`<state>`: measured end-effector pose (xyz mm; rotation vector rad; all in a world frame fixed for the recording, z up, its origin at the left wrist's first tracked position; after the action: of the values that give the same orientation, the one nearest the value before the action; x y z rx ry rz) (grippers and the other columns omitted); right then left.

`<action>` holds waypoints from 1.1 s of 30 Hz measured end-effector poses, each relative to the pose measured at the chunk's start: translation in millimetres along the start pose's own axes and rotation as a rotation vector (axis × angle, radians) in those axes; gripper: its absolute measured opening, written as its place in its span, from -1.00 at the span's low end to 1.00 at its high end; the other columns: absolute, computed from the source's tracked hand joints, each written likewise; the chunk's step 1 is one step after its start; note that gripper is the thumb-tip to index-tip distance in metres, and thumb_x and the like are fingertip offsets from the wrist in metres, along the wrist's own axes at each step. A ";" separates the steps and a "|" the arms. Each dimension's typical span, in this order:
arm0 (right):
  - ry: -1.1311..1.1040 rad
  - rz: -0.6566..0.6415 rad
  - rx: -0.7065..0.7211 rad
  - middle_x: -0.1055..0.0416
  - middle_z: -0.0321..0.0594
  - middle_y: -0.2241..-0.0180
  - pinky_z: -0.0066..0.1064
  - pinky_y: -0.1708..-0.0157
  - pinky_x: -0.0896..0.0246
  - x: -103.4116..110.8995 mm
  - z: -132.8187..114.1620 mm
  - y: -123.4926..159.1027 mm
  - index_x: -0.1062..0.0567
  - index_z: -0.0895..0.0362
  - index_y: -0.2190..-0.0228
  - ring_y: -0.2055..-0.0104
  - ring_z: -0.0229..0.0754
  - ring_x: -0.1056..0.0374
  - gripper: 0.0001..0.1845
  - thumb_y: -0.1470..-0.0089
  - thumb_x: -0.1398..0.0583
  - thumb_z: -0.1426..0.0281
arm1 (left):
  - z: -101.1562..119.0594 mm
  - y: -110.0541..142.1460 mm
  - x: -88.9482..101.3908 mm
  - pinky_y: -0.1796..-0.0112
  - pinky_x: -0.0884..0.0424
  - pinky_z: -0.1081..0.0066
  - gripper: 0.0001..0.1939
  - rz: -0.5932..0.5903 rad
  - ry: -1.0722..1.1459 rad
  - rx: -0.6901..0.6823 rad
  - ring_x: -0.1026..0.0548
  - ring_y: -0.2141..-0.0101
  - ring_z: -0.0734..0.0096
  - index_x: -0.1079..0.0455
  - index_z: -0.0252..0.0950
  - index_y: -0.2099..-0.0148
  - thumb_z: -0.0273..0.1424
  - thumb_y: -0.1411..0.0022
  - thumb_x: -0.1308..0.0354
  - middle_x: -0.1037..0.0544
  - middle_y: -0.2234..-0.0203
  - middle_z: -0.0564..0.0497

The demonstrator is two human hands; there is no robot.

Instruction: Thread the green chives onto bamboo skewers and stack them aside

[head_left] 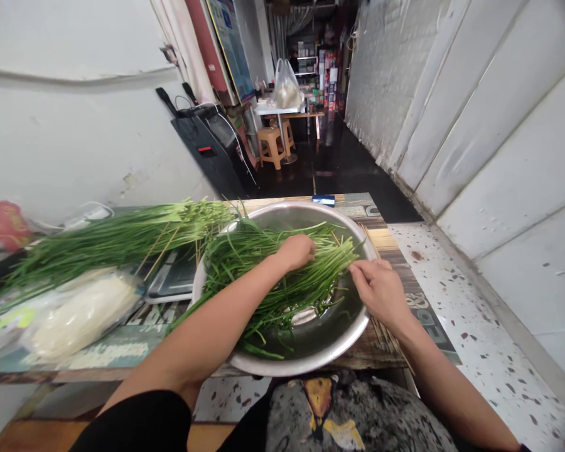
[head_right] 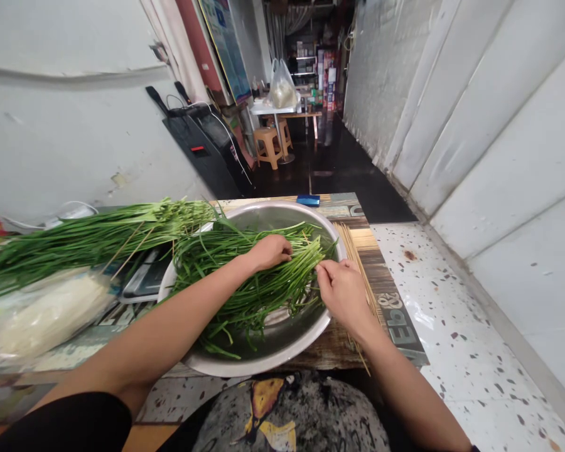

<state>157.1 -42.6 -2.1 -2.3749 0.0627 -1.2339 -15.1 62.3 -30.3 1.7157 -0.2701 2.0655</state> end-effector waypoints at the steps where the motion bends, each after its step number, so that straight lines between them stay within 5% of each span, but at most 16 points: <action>1: -0.002 -0.001 -0.001 -0.42 -0.26 0.57 -0.42 0.35 -0.04 0.4 -0.4 -0.1 -0.50 0.12 0.48 0.46 -0.20 -0.23 -0.71 -0.15 -0.04 0.36 | -1.5 -0.9 0.3 0.26 -0.31 0.39 -0.84 -0.001 0.023 0.003 -0.49 0.33 0.26 -0.57 -0.29 0.34 -0.42 -0.04 -0.17 -0.58 0.41 -0.09; 7: 0.017 -0.015 -0.009 -0.41 -0.25 0.57 -0.41 0.36 -0.03 -0.3 -1.1 -1.0 -0.48 0.12 0.51 0.45 -0.19 -0.22 -0.70 -0.15 -0.03 0.37 | -13.0 1.7 23.0 0.30 -0.30 0.45 -0.80 0.210 0.308 0.036 -0.48 0.40 0.38 -0.57 -0.32 0.30 -0.41 -0.07 -0.13 -0.59 0.43 -0.02; 13: 0.021 -0.029 -0.027 -0.42 -0.25 0.56 -0.40 0.36 -0.01 -1.4 0.0 -0.7 -0.48 0.12 0.51 0.45 -0.19 -0.21 -0.69 -0.15 -0.02 0.36 | -8.1 6.6 27.8 0.36 -0.31 0.47 -0.83 0.252 0.576 0.068 -0.45 0.48 0.46 -0.54 -0.35 0.41 -0.35 -0.03 -0.20 -0.55 0.56 0.01; 19: 0.025 -0.032 -0.020 -0.41 -0.24 0.57 -0.40 0.35 -0.01 -0.9 -1.3 -0.7 -0.48 0.12 0.53 0.44 -0.19 -0.22 -0.68 -0.15 -0.02 0.37 | 6.5 11.5 27.6 0.40 -0.36 0.47 -0.79 0.215 1.010 0.141 -0.43 0.55 0.55 -0.51 -0.40 0.22 -0.45 -0.09 -0.15 -0.56 0.54 -0.02; 33: 0.011 -0.026 -0.016 -0.36 -0.27 0.62 -0.41 0.35 0.00 0.0 -1.6 -0.3 -0.45 0.11 0.57 0.47 -0.21 -0.20 -0.65 -0.16 -0.01 0.35 | 12.5 13.7 28.3 0.41 -0.36 0.48 -0.78 0.251 1.045 0.106 -0.43 0.55 0.55 -0.53 -0.40 0.26 -0.39 -0.04 -0.20 -0.57 0.53 -0.03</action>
<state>155.8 -42.9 -1.2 -2.3898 0.0448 -1.2627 -14.0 50.8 1.4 0.4689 -0.0319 2.8698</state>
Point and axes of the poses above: each hand's wrist, its own y-axis away from the middle knuckle, its own x-axis out of the back of the hand, z = x × y, the point moved 4 cm from there along -y, towards the middle knuckle
